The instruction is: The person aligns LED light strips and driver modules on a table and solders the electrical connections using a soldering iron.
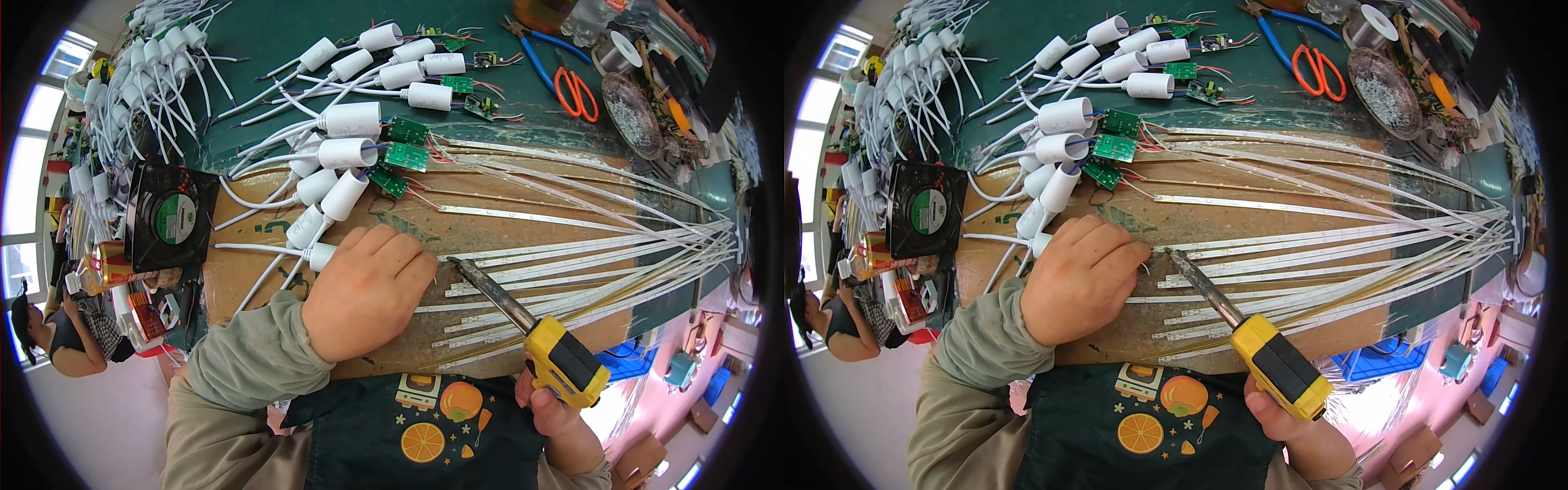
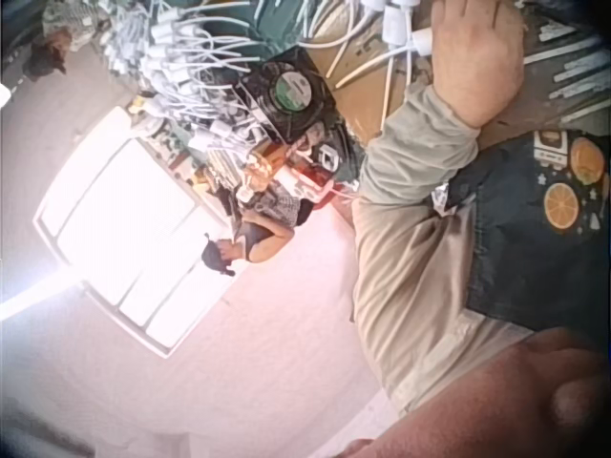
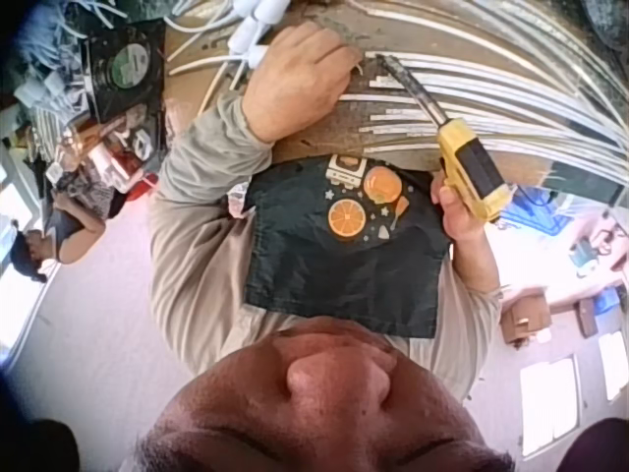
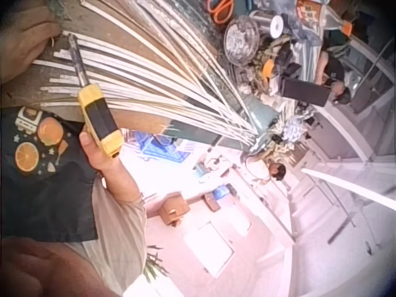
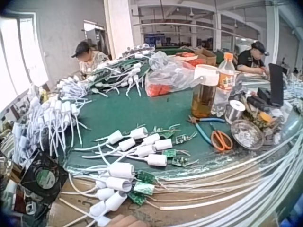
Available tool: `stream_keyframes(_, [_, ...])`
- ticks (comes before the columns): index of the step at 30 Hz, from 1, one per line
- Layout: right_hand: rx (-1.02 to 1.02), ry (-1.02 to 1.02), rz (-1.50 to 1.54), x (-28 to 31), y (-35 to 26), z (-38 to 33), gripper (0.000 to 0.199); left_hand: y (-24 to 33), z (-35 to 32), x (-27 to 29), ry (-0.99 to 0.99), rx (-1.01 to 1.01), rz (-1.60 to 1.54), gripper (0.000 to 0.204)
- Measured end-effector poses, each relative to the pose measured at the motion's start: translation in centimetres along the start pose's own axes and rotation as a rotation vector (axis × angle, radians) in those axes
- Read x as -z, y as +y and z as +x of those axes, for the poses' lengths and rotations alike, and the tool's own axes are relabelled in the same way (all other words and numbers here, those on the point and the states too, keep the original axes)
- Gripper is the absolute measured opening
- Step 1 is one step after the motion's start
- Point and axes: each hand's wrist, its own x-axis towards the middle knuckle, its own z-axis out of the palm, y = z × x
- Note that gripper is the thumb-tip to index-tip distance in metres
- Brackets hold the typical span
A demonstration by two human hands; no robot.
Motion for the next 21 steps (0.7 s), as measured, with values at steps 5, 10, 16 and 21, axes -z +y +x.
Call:
stream_keyframes(5, [-0.018,-0.002,0.026,-0.06,0.0,-0.03,0.063,-0.09,0.14,0.03,0.037,0.015,-0.025,0.029])
stream_keyframes(10, [-0.024,-0.005,0.022,0.03,0.05,-0.04,0.063,-0.49,0.16,0.62,-0.013,0.002,-0.145,0.024])
stream_keyframes(16, [-0.052,0.006,0.023,0.13,-0.01,-0.28,0.064,-0.26,0.41,0.57,-0.017,0.008,-0.123,0.021])
stream_keyframes(21, [-0.056,0.006,0.018,0.13,0.13,-0.2,0.064,0.05,0.78,0.0,0.05,0.051,-0.085,0.02])
